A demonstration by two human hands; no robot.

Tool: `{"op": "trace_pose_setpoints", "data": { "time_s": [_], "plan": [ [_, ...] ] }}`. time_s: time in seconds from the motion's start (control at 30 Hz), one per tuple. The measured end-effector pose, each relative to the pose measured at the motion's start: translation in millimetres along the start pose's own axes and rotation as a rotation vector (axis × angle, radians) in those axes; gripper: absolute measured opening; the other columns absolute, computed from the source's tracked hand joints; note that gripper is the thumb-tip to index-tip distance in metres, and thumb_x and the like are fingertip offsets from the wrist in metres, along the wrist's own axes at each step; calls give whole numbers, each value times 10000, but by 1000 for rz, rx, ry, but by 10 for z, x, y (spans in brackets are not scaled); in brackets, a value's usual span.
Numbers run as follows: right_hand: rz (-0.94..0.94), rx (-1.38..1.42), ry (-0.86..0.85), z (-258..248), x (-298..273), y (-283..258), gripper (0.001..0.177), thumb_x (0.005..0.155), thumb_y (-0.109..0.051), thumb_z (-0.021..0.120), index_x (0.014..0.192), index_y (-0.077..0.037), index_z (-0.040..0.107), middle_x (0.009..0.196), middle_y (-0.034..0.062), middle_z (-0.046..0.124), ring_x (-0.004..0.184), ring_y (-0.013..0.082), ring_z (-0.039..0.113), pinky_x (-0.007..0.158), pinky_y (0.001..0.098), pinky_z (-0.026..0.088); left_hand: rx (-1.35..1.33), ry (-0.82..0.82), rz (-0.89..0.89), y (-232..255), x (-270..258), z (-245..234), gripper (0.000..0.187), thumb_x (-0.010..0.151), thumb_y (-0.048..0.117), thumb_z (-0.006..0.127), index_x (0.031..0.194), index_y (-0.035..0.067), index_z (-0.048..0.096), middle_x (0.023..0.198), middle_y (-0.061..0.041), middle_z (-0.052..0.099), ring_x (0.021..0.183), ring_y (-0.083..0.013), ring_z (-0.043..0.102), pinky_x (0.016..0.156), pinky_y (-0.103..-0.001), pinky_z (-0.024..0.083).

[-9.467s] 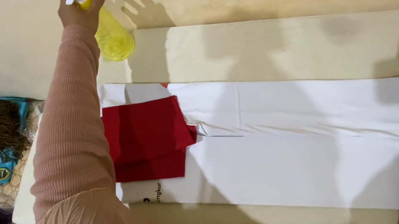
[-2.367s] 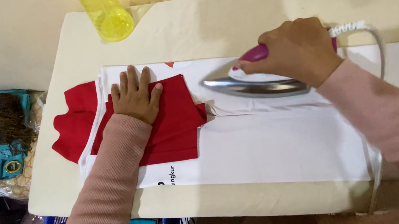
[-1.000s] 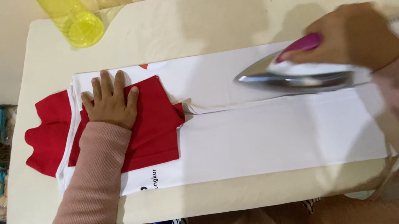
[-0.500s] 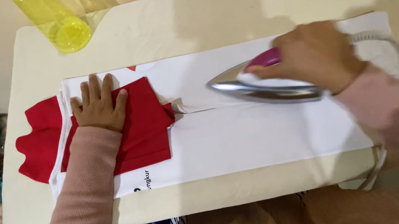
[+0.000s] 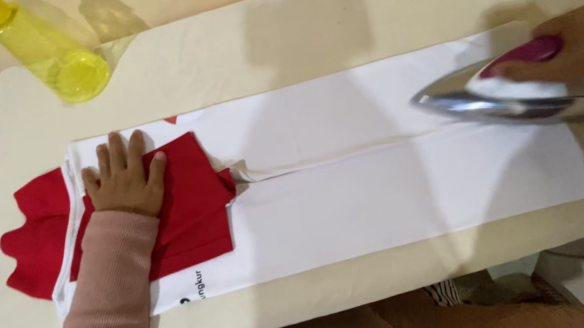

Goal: Ironing and folding a polo shirt on a table.

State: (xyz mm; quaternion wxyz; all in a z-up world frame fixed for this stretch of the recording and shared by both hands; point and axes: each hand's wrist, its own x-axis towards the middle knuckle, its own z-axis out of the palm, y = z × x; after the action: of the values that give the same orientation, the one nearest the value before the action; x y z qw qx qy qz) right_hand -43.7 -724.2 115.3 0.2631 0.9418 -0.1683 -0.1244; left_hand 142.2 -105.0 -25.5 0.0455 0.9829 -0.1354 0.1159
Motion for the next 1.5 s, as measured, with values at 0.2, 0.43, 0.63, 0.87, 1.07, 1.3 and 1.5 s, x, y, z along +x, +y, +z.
{"op": "trace_pose_setpoints", "data": {
  "time_s": [0.2,0.43,0.63,0.87,1.07,1.3,1.5],
  "plan": [
    [-220,44,325,-274,-143,-417,768,746,-952,373,935,-310,751,654,-121,696,464,57,599,528,176,433,-6,-73,-58,9,22,-16,679,999,589,310,1571,225,343,1664,-163,279,1499,-417,263,1131,-682,185],
    [165,-234,593,-27,273,-260,854,1109,-986,189,920,-379,759,566,-145,622,415,15,539,440,147,395,13,-17,-8,-88,17,64,696,990,585,342,1574,206,370,1651,-187,329,1470,-455,329,1089,-697,232],
    [-33,40,637,-47,336,-41,735,946,-954,490,885,-286,792,713,-94,722,576,107,679,532,213,477,76,-42,2,-113,38,67,713,1000,621,285,1584,221,372,1658,-168,341,1480,-409,335,1074,-644,263],
    [-320,333,708,-98,129,-112,338,1070,-370,610,858,-227,831,526,13,646,440,212,578,510,279,421,93,-38,41,-54,29,-34,690,1015,573,301,1583,188,379,1652,-209,353,1470,-447,356,1064,-640,278],
    [161,-345,801,311,561,98,630,1281,-510,435,697,-365,623,446,-182,394,356,-5,293,434,154,241,99,-66,-18,-109,72,66,708,1007,645,253,1573,239,378,1659,-163,356,1484,-411,335,1065,-635,269],
    [-63,167,787,270,486,211,264,1041,-470,630,949,-318,825,655,-46,691,540,153,606,525,249,443,135,0,26,-125,47,78,692,1005,602,316,1575,219,402,1641,-178,395,1451,-418,398,1045,-615,311],
    [11,-38,913,398,635,176,319,1169,-457,616,951,-326,808,521,-139,595,375,32,435,462,159,343,69,-84,-34,-78,65,29,700,1000,624,276,1571,232,376,1660,-170,348,1494,-416,314,1085,-637,250]
  ]
}}
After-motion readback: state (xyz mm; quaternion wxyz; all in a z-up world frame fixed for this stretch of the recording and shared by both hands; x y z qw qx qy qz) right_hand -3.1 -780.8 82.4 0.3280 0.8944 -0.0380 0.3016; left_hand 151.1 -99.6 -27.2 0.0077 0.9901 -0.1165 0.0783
